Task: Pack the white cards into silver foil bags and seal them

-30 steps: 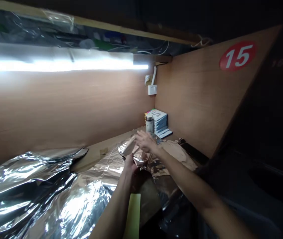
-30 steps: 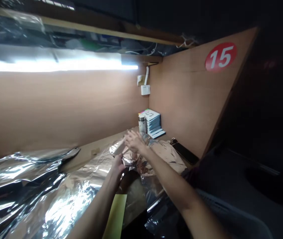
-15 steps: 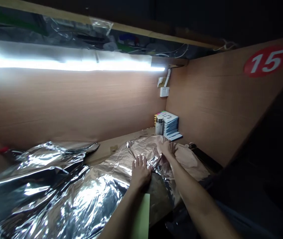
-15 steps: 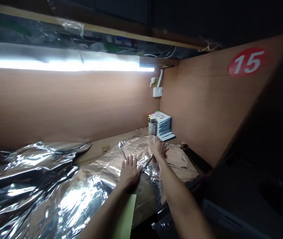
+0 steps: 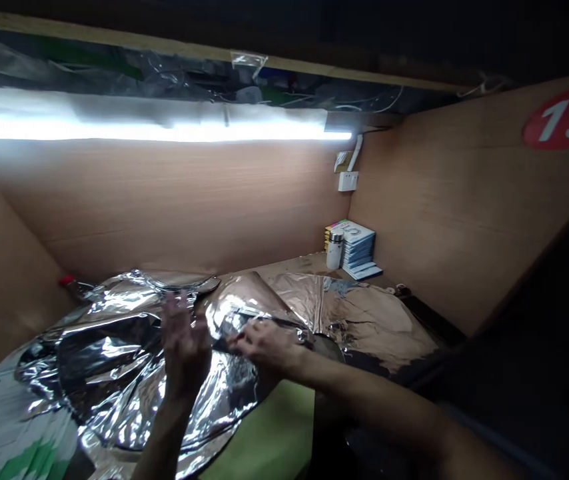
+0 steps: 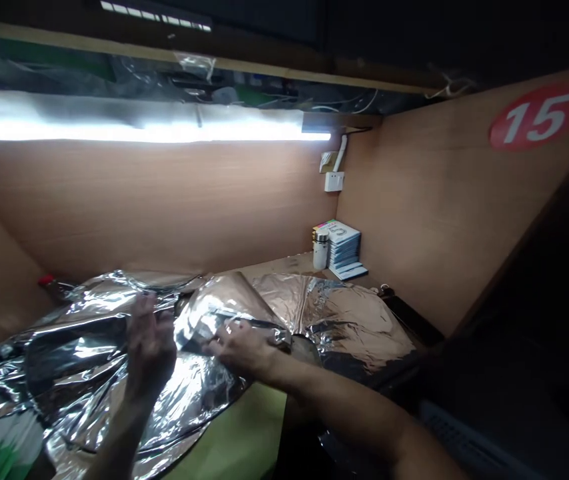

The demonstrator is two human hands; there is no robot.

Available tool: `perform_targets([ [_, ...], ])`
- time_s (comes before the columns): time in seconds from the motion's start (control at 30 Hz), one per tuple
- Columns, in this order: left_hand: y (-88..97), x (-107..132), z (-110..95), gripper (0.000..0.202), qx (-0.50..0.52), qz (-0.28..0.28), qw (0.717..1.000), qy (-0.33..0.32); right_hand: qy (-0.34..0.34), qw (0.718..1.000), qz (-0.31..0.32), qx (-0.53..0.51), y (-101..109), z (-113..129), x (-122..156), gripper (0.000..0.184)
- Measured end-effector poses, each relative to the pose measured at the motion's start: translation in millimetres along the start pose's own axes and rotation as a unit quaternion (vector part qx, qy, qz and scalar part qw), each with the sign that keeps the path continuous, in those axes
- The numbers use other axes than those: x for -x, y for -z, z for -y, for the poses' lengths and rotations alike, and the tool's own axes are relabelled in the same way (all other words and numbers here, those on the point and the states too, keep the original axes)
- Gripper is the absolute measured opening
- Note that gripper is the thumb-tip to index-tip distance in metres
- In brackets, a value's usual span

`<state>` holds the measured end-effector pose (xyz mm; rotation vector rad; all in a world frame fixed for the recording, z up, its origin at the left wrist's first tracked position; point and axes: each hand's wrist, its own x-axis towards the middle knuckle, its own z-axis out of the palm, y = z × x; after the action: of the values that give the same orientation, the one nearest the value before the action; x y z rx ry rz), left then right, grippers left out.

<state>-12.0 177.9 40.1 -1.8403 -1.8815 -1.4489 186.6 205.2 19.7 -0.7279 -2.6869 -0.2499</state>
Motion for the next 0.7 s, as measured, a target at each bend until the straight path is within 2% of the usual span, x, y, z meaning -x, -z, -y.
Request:
perform_targets([
  [0.07, 8.7, 30, 22, 0.059, -0.084, 0.162, 0.981, -0.059, 0.040, 0.997, 0.062, -0.034, -9, 18, -6, 0.027],
  [0.1, 7.7, 48, 29, 0.057, -0.125, 0.250, 0.957, -0.077, 0.014, 0.994, 0.084, -0.068, -9, 19, -7, 0.027],
  [0.13, 5.0, 66, 34, 0.055, -0.161, 0.315, 0.932, -0.080, -0.049, 0.989, 0.096, -0.104, -6, 13, -7, 0.028],
  [0.17, 1.8, 81, 37, 0.056, -0.194, 0.353, 0.913, -0.070, -0.136, 0.977, 0.096, -0.132, -1, 3, -5, 0.029],
  [0.2, -0.8, 93, 37, 0.057, -0.220, 0.370, 0.901, -0.056, -0.247, 0.953, 0.087, -0.153, 5, -10, -2, 0.028],
  [0.23, -2.3, 101, 35, 0.060, -0.237, 0.373, 0.896, -0.040, -0.331, 0.927, 0.075, -0.158, 12, -24, 2, 0.028],
  [0.3, -1.8, 107, 31, 0.064, -0.246, 0.369, 0.896, -0.018, -0.385, 0.901, 0.085, -0.184, 23, -52, 8, 0.023],
  [0.4, 2.5, 104, 29, 0.079, -0.216, 0.386, 0.897, -0.017, -0.365, 0.886, 0.105, -0.265, 33, -75, 0, 0.025],
  [0.47, 4.8, 103, 33, 0.098, -0.186, 0.384, 0.904, -0.023, -0.339, 0.878, 0.082, -0.328, 41, -75, -25, 0.030],
  [0.5, 6.5, 103, 36, 0.105, -0.170, 0.367, 0.914, -0.026, -0.324, 0.873, 0.061, -0.358, 47, -71, -44, 0.031],
  [0.57, 13.7, 99, 42, 0.104, -0.141, 0.295, 0.944, -0.035, -0.294, 0.863, 0.009, -0.411, 65, -63, -89, 0.029],
  [0.63, 28.4, 90, 47, 0.092, -0.113, 0.206, 0.971, -0.048, -0.264, 0.853, -0.034, -0.449, 90, -59, -131, 0.027],
  [0.7, 48.4, 74, 48, 0.072, -0.089, 0.149, 0.982, -0.070, -0.241, 0.845, -0.060, -0.473, 114, -63, -155, 0.026],
])
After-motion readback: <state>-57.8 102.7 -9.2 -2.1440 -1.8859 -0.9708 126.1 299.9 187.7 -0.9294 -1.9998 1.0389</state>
